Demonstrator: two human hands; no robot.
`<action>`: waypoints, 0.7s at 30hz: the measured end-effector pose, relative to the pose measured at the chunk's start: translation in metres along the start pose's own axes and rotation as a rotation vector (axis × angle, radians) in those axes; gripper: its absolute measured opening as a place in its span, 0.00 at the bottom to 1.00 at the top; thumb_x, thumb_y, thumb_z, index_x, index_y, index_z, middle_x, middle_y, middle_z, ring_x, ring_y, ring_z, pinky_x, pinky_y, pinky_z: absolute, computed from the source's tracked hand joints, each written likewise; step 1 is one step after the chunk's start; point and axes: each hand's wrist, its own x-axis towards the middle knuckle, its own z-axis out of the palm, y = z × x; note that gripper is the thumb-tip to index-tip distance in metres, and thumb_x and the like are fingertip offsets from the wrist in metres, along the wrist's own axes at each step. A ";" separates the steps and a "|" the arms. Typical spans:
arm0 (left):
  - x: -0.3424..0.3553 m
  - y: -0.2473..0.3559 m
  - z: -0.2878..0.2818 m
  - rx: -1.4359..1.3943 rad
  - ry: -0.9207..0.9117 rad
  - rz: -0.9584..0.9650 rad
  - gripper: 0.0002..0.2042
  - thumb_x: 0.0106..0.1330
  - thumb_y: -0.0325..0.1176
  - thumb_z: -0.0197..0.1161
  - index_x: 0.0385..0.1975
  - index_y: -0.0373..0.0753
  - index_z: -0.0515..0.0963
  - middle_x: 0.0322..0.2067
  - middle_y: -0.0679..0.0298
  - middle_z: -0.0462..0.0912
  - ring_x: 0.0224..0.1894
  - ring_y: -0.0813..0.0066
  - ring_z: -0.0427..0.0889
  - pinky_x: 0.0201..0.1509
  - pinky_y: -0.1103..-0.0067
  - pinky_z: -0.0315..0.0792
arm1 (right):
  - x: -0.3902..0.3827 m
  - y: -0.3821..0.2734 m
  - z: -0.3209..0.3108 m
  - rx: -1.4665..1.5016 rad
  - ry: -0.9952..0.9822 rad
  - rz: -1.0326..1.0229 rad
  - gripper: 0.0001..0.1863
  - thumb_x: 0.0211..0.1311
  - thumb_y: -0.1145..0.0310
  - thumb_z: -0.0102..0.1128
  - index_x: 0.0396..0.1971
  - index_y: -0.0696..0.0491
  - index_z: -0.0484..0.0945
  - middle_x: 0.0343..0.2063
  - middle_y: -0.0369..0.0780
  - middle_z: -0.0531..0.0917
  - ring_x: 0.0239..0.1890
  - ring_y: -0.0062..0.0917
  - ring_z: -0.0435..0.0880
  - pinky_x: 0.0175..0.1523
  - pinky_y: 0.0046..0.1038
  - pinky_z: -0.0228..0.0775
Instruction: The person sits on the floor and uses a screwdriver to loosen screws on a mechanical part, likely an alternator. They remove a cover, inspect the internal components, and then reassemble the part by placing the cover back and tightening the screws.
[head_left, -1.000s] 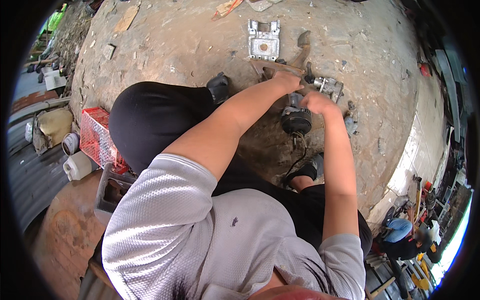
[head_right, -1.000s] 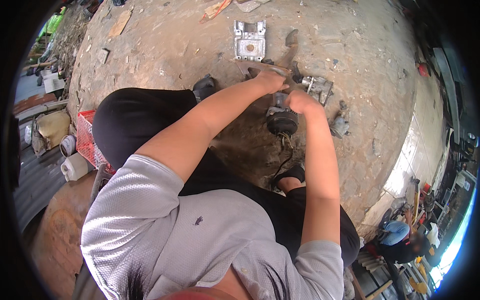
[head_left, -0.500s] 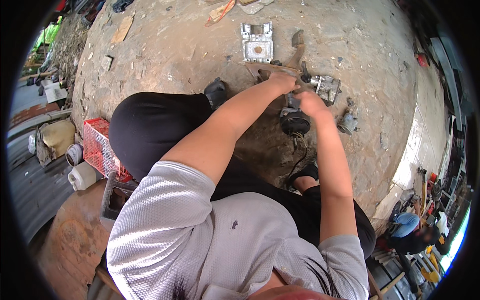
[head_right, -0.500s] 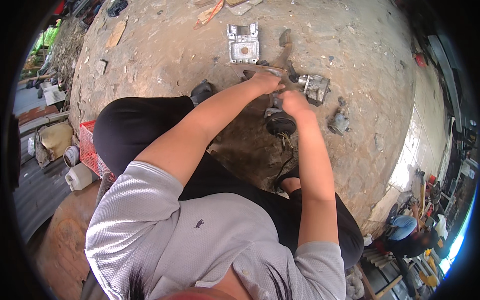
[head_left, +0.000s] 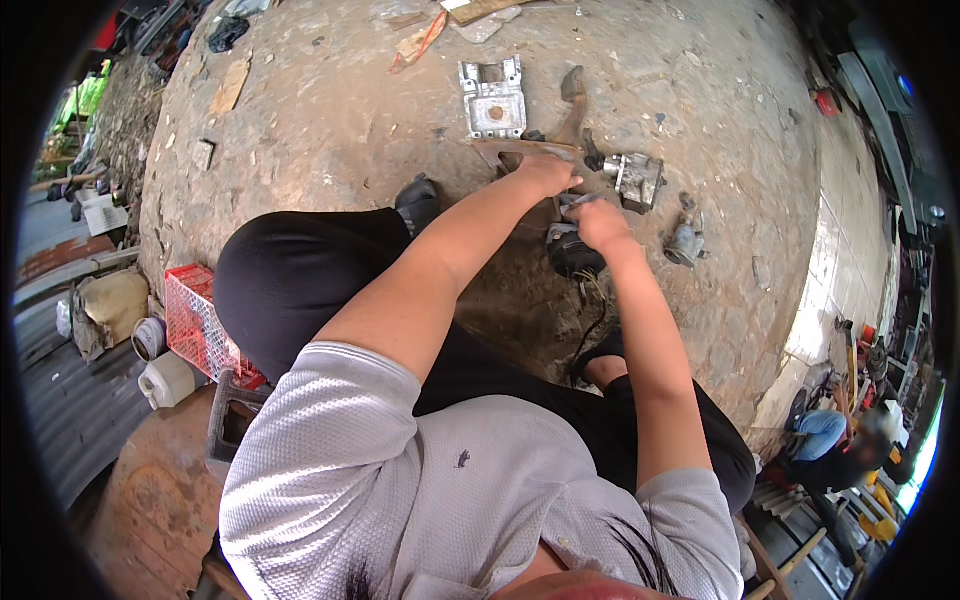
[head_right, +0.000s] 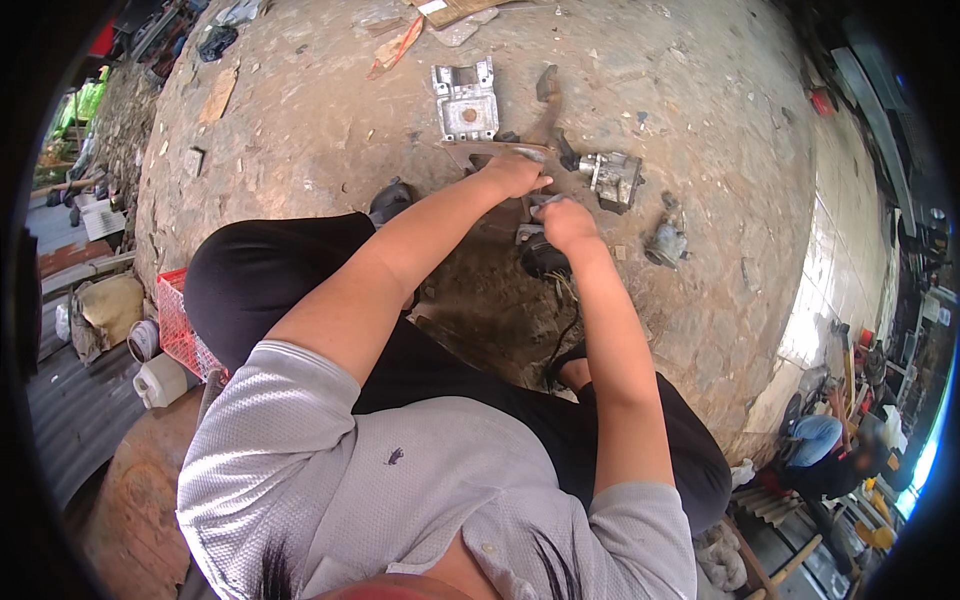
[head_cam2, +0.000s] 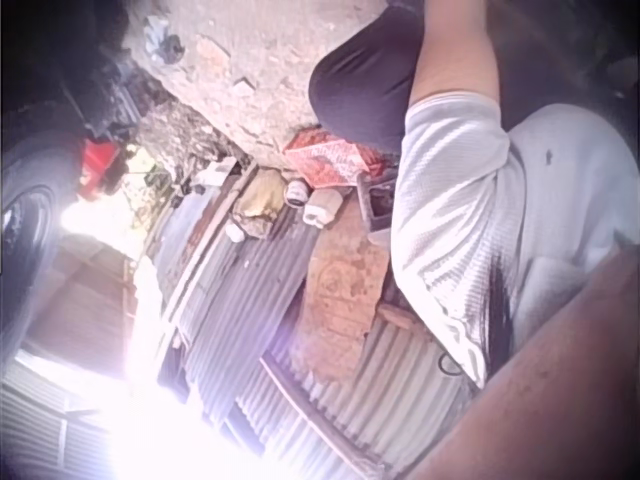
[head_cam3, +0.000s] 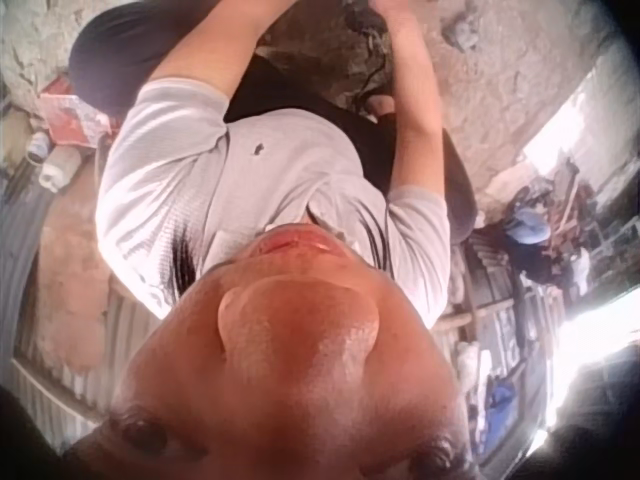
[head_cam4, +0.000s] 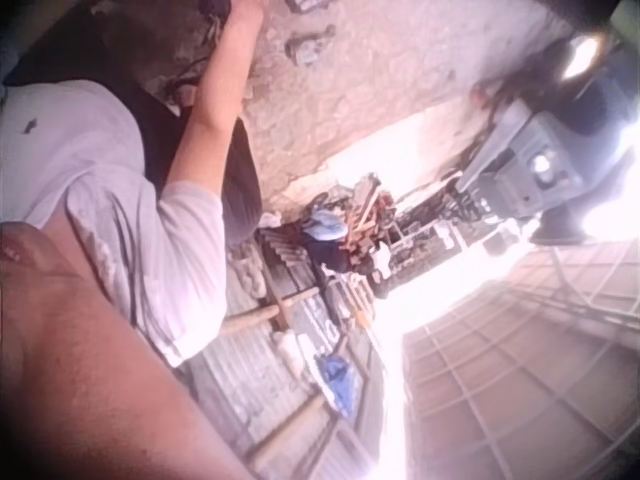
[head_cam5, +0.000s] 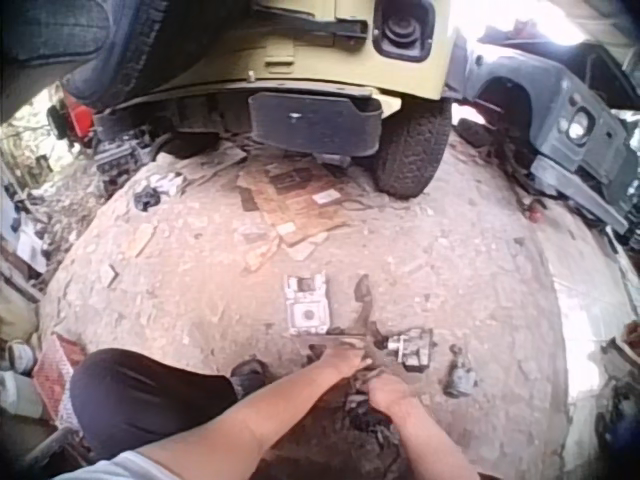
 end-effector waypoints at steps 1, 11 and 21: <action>0.001 -0.004 0.003 0.008 0.004 0.005 0.28 0.80 0.59 0.49 0.62 0.43 0.80 0.65 0.56 0.80 0.68 0.56 0.78 0.69 0.60 0.73 | 0.002 -0.001 -0.009 -0.004 -0.087 -0.019 0.27 0.55 0.80 0.57 0.52 0.39 0.90 0.46 0.46 0.90 0.49 0.41 0.89 0.59 0.39 0.80; 0.000 0.002 -0.004 -0.022 -0.032 0.006 0.30 0.80 0.60 0.47 0.63 0.41 0.79 0.65 0.51 0.79 0.67 0.50 0.77 0.70 0.57 0.72 | 0.010 0.018 -0.010 0.171 -0.082 0.005 0.24 0.61 0.76 0.57 0.49 0.35 0.92 0.49 0.45 0.89 0.52 0.42 0.88 0.62 0.40 0.79; 0.002 -0.005 0.001 -0.005 -0.004 0.043 0.30 0.80 0.60 0.46 0.62 0.40 0.79 0.64 0.50 0.80 0.67 0.49 0.77 0.70 0.57 0.72 | 0.006 0.017 0.010 0.179 -0.028 0.044 0.24 0.59 0.76 0.56 0.48 0.35 0.92 0.46 0.45 0.90 0.52 0.42 0.88 0.59 0.38 0.79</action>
